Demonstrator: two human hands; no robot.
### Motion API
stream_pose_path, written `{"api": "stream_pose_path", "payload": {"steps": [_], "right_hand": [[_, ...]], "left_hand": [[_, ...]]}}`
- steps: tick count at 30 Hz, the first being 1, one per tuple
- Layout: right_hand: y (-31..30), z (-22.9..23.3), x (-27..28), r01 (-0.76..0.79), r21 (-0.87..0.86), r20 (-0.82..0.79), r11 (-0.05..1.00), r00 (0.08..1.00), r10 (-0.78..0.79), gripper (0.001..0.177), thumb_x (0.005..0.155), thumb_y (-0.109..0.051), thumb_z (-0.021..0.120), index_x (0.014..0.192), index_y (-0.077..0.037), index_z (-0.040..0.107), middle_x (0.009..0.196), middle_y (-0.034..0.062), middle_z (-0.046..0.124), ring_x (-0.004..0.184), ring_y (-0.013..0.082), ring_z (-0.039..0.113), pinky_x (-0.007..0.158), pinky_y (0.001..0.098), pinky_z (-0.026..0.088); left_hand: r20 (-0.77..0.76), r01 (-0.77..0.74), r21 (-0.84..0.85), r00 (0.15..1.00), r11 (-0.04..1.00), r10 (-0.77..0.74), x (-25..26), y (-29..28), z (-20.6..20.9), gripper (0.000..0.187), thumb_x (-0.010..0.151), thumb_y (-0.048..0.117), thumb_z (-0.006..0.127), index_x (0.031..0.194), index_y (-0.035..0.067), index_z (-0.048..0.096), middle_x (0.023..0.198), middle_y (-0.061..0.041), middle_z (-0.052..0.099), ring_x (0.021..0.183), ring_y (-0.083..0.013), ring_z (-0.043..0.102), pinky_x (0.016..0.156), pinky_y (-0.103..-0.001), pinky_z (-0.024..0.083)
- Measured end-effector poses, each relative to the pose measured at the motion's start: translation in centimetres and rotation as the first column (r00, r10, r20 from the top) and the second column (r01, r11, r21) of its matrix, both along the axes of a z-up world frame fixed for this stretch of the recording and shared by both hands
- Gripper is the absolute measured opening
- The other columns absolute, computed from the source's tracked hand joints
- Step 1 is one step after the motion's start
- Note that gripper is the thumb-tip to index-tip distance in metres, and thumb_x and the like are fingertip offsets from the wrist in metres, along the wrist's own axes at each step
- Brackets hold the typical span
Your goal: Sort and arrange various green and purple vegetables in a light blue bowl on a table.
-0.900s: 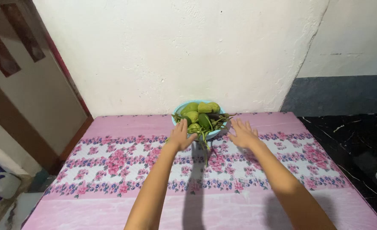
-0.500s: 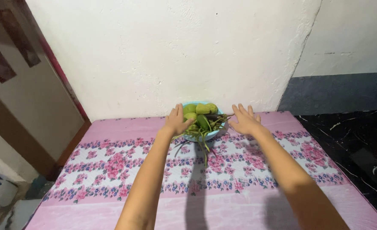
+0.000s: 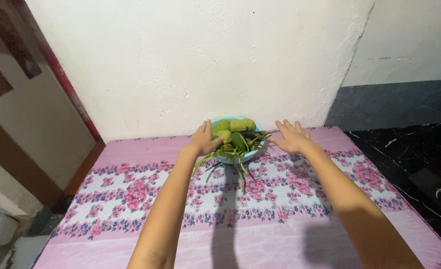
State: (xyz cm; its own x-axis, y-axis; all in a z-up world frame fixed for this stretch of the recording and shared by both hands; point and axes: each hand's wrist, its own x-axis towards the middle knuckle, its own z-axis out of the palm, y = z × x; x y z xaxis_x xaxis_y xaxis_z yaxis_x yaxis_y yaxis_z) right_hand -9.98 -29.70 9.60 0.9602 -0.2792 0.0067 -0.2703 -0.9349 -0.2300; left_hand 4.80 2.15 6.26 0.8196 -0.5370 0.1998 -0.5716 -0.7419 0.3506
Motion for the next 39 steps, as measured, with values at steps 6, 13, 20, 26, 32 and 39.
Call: {"api": "stream_pose_path", "payload": {"steps": [6,13,20,26,32,39], "right_hand": [[0.0,-0.3,0.0,-0.008,-0.04,0.009,0.999,1.0,0.009,0.09,0.089,-0.064,0.057,0.163,-0.032,0.018,0.172,0.0062,0.011,0.157,0.0418,0.002,0.119,0.0714,0.01],[2.0,0.1,-1.3,0.019,-0.064,-0.026,0.998,0.999,-0.02,0.093,0.086,-0.062,0.061,0.163,-0.03,0.021,0.17,0.0029,0.024,0.157,0.0405,0.013,0.12,0.0711,0.018],[3.6,-1.6,-2.7,0.008,-0.023,-0.075,1.0,0.997,-0.009,0.094,0.087,-0.054,0.064,0.164,-0.028,0.017,0.164,0.011,0.033,0.152,0.0418,0.023,0.118,0.0676,0.022],[2.4,-6.5,-2.4,-0.143,0.039,-0.007,0.989,0.99,0.143,0.096,0.085,-0.043,0.071,0.163,-0.018,0.02,0.148,0.0258,0.052,0.136,0.0452,0.051,0.115,0.0497,0.039],[-0.3,-11.1,-0.8,-0.254,0.173,0.012,0.952,0.967,0.256,0.086,0.089,-0.04,0.07,0.159,-0.016,0.027,0.136,0.028,0.061,0.125,0.0421,0.061,0.107,0.0445,0.047],[-0.8,-14.5,0.7,-0.108,0.485,-0.072,0.868,0.984,0.162,0.069,0.089,-0.038,0.066,0.152,-0.015,0.05,0.116,0.0141,0.076,0.099,0.0261,0.072,0.086,0.037,0.057]], "left_hand": [[-0.025,0.013,-0.026,1.0,1.0,-0.014,0.6,1.3,-0.7,0.103,0.093,0.06,0.059,0.16,-0.003,0.011,0.166,-0.026,0.019,0.155,-0.0378,0.02,0.125,-0.043,0.021],[-0.078,0.032,-0.042,0.996,0.999,-0.036,-0.4,2.6,-0.7,0.099,0.094,0.057,0.058,0.16,-0.002,0.014,0.165,-0.026,0.023,0.154,-0.0379,0.023,0.124,-0.042,0.023],[-0.112,0.141,-0.065,0.983,0.988,-0.148,0.3,3.7,-4.8,0.091,0.097,0.056,0.054,0.159,-0.002,0.02,0.161,-0.029,0.031,0.15,-0.0406,0.031,0.122,-0.042,0.028],[-0.22,0.144,-0.023,0.965,0.989,-0.145,-0.9,5.0,-6.6,0.084,0.098,0.056,0.052,0.159,0.005,0.026,0.15,-0.029,0.046,0.142,-0.041,0.044,0.117,-0.043,0.036],[-0.233,0.158,-0.054,0.958,0.986,-0.166,-1.9,5.4,-7.9,0.068,0.096,0.054,0.054,0.147,0.008,0.051,0.133,-0.024,0.064,0.126,-0.0397,0.06,0.108,-0.045,0.046],[-0.352,-0.026,-0.309,0.932,0.951,-0.089,-3.7,5.4,-9.1,0.048,0.097,0.041,0.058,0.128,0.006,0.069,0.123,-0.017,0.074,0.115,-0.0301,0.07,0.1,-0.039,0.052]]}}
